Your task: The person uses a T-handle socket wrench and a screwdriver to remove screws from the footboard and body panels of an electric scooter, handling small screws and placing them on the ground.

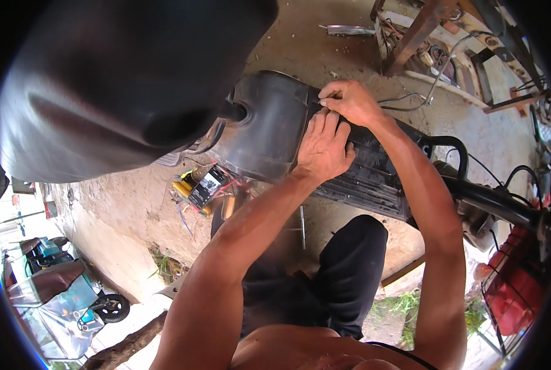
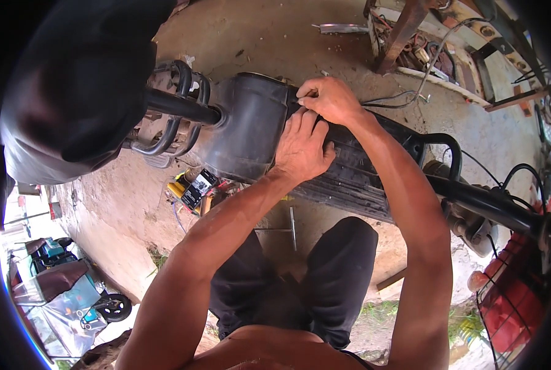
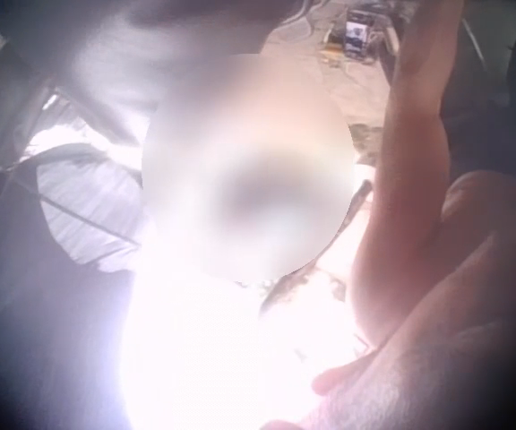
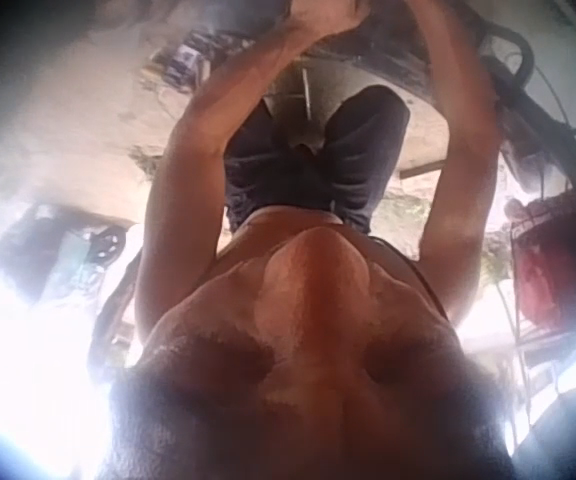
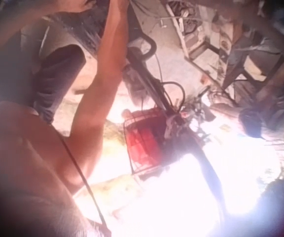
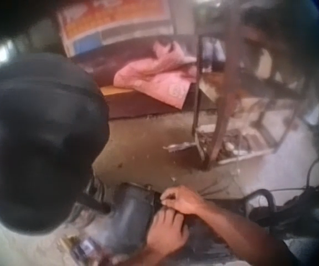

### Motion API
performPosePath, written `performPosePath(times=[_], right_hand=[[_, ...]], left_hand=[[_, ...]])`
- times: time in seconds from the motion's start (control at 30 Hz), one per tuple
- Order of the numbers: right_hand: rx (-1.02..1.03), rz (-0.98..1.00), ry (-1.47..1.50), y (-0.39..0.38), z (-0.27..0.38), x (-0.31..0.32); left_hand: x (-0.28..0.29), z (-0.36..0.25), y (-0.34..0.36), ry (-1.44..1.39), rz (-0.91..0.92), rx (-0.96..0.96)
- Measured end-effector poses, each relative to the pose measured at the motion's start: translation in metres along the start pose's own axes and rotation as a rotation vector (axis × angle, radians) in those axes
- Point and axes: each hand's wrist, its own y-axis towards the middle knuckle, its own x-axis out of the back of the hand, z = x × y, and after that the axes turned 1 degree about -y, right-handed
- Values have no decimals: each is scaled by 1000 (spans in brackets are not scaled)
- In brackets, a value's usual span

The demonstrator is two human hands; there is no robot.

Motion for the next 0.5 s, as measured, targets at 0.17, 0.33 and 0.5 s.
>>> performPosePath(times=[0.17,0.33,0.5], right_hand=[[24,86,-129,11,18,6],[-13,127,-208,19,27,5],[59,157,-372,26,36,6]], left_hand=[[0,1,-2,-5,2,6],[-2,1,-2,-9,-12,9],[0,1,-2,-20,-22,8]])
